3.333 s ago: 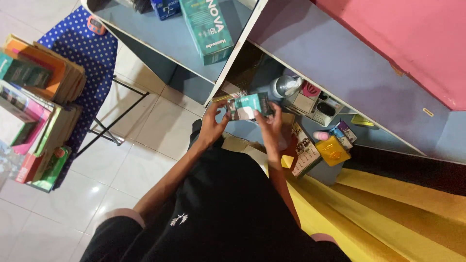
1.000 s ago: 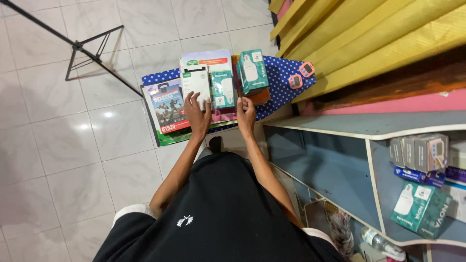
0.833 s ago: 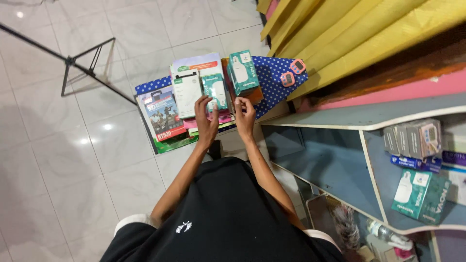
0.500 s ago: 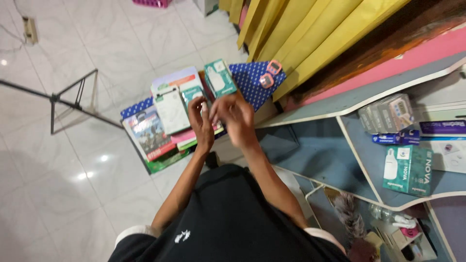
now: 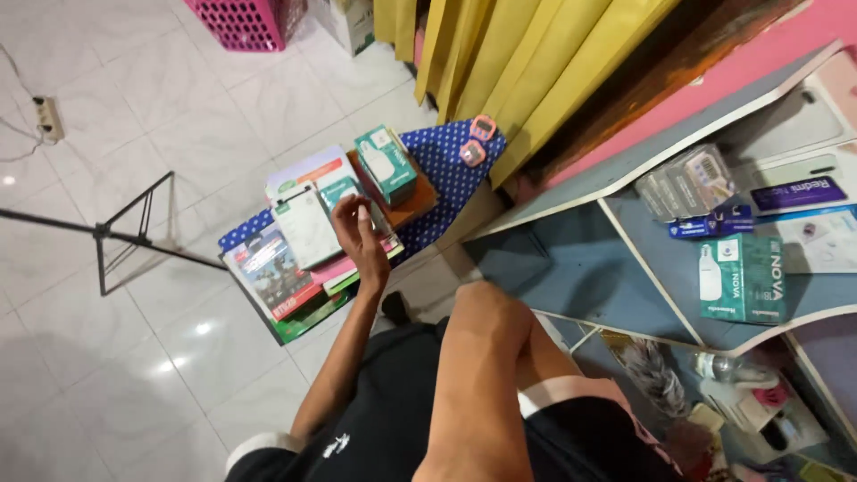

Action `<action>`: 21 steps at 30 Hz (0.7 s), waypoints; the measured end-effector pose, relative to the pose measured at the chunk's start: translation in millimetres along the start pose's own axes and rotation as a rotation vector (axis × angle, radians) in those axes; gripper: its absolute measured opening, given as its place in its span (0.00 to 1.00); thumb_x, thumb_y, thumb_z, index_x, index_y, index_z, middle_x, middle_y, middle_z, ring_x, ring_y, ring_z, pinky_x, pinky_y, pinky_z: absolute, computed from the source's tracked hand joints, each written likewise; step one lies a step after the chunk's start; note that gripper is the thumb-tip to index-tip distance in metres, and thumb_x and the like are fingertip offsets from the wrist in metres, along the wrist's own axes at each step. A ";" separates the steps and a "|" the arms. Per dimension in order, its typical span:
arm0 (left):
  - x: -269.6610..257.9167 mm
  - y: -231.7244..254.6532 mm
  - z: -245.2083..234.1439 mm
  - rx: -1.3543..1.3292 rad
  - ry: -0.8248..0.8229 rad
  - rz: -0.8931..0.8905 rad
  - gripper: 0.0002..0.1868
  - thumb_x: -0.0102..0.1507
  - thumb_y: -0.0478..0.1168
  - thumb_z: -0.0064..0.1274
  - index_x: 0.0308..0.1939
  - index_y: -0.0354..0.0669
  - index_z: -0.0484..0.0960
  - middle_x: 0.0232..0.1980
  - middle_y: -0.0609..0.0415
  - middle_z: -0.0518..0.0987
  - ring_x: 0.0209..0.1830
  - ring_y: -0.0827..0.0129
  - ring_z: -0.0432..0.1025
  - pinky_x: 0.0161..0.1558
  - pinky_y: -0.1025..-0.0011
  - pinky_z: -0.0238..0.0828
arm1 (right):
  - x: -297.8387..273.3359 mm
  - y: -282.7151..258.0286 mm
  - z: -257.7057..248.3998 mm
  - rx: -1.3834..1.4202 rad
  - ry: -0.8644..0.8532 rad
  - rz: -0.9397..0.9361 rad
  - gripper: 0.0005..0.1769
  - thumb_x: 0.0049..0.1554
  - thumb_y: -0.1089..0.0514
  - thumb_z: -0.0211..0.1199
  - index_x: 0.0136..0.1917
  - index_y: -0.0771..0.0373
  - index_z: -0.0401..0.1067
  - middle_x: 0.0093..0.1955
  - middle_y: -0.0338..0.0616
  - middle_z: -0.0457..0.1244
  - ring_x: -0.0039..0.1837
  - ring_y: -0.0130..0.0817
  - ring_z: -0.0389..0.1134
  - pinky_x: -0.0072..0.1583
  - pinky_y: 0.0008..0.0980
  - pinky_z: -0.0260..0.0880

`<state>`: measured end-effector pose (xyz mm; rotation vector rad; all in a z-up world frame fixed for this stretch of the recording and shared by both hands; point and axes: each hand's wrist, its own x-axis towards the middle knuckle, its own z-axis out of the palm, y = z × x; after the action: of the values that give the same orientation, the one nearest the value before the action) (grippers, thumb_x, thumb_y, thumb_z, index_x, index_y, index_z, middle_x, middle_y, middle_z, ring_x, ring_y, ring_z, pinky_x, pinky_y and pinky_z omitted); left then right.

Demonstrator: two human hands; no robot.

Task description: The person repeatedly picks up various small boxes, books, and a calendar from a cluttered shelf and places them onto a nearby table. They handle items one at a time, including a calendar, a duster, and several product boxes, stacking them on the table surface.

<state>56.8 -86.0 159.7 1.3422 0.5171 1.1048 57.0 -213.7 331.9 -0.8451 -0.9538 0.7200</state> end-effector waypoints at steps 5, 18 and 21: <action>7.2 2.6 -1.6 -0.053 0.025 -0.027 0.15 0.74 0.38 0.43 0.64 0.37 0.68 0.58 0.48 0.74 0.60 0.64 0.71 0.65 0.63 0.67 | 5.2 9.1 -4.4 -0.016 -0.013 0.024 0.14 0.66 0.54 0.65 0.58 0.66 0.71 0.54 0.43 0.67 0.55 0.27 0.69 0.58 0.30 0.70; -16.3 -5.1 1.0 -0.050 0.023 -0.051 0.17 0.72 0.35 0.43 0.65 0.37 0.66 0.58 0.47 0.73 0.60 0.64 0.69 0.65 0.64 0.66 | -7.2 4.0 12.7 0.060 -0.226 0.088 0.18 0.64 0.54 0.67 0.63 0.64 0.70 0.59 0.43 0.68 0.60 0.28 0.69 0.62 0.31 0.71; -14.3 -14.7 12.5 -0.085 -0.009 -0.036 0.16 0.73 0.34 0.45 0.65 0.36 0.67 0.57 0.47 0.73 0.59 0.64 0.68 0.64 0.64 0.66 | -25.5 8.5 -10.7 0.067 -0.229 0.049 0.19 0.63 0.54 0.67 0.64 0.63 0.70 0.60 0.43 0.68 0.61 0.28 0.69 0.63 0.31 0.71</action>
<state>65.8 -102.4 144.7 1.2586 0.4804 1.0792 55.0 -233.7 311.1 -0.7389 -1.1098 0.9001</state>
